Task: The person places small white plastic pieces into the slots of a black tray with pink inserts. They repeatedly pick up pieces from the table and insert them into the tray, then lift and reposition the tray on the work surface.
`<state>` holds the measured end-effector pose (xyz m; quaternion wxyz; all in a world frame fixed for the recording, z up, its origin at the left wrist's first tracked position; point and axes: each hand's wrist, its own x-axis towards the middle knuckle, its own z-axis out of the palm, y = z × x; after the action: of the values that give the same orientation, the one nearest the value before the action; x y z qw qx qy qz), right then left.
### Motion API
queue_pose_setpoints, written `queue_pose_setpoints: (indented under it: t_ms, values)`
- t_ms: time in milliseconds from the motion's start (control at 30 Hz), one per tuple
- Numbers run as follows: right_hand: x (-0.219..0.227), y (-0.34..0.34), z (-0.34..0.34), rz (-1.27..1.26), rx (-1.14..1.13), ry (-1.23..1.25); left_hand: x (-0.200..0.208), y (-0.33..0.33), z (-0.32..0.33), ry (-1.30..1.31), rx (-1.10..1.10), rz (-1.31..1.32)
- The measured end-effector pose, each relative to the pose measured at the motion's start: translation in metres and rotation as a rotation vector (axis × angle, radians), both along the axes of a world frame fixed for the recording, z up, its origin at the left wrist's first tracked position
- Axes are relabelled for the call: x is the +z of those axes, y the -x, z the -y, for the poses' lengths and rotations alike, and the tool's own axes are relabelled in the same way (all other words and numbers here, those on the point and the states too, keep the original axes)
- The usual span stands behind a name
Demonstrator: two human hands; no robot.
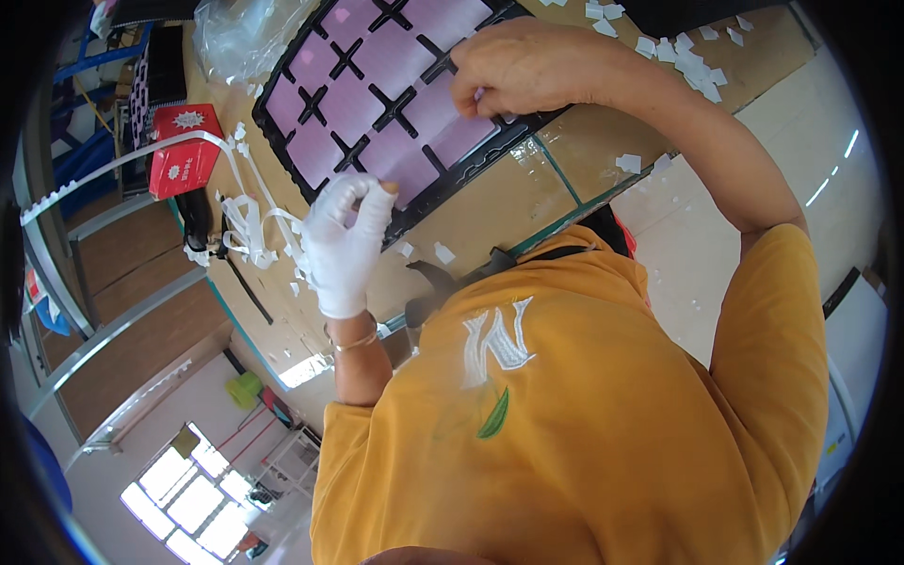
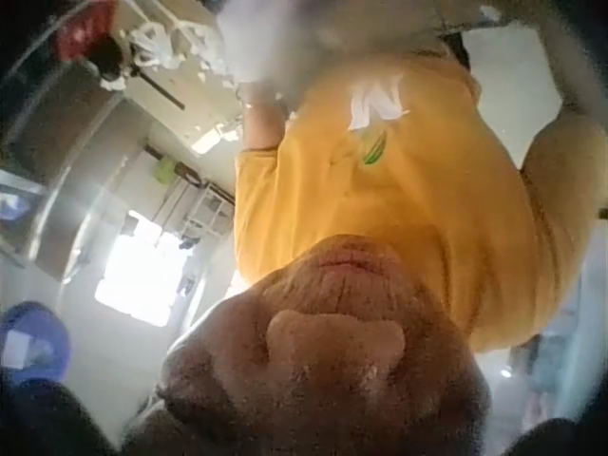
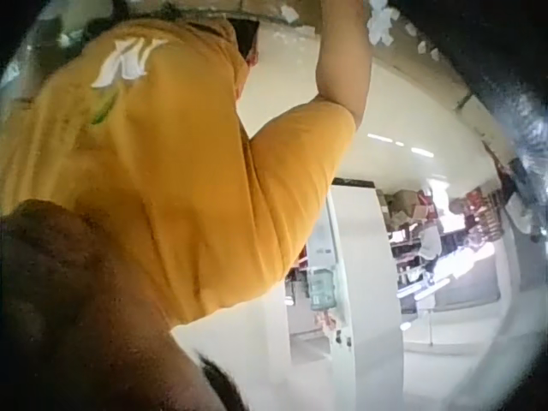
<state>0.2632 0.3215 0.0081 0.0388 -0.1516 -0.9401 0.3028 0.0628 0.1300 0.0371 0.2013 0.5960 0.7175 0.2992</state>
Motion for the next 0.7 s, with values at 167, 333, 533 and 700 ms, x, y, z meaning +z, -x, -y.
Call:
queue_pose_setpoints:
  t_ms: [167, 333, 533, 700]
  values:
    - [0.006, 0.002, 0.008, -0.013, -0.097, 0.031, -0.021, -0.006, -0.005, -0.107, -0.019, -0.068]
    - [0.002, -0.005, 0.016, -0.051, -0.041, -0.024, -0.030, -0.008, -0.019, -0.137, -0.216, -0.405]
    - [0.016, -0.028, 0.019, -0.204, -0.147, 0.155, -0.027, -0.008, -0.027, -0.231, -0.253, -0.420]
    - [0.024, -0.115, 0.051, 0.459, -0.184, 0.703, -0.022, -0.010, -0.011, -0.235, -0.209, -0.311]
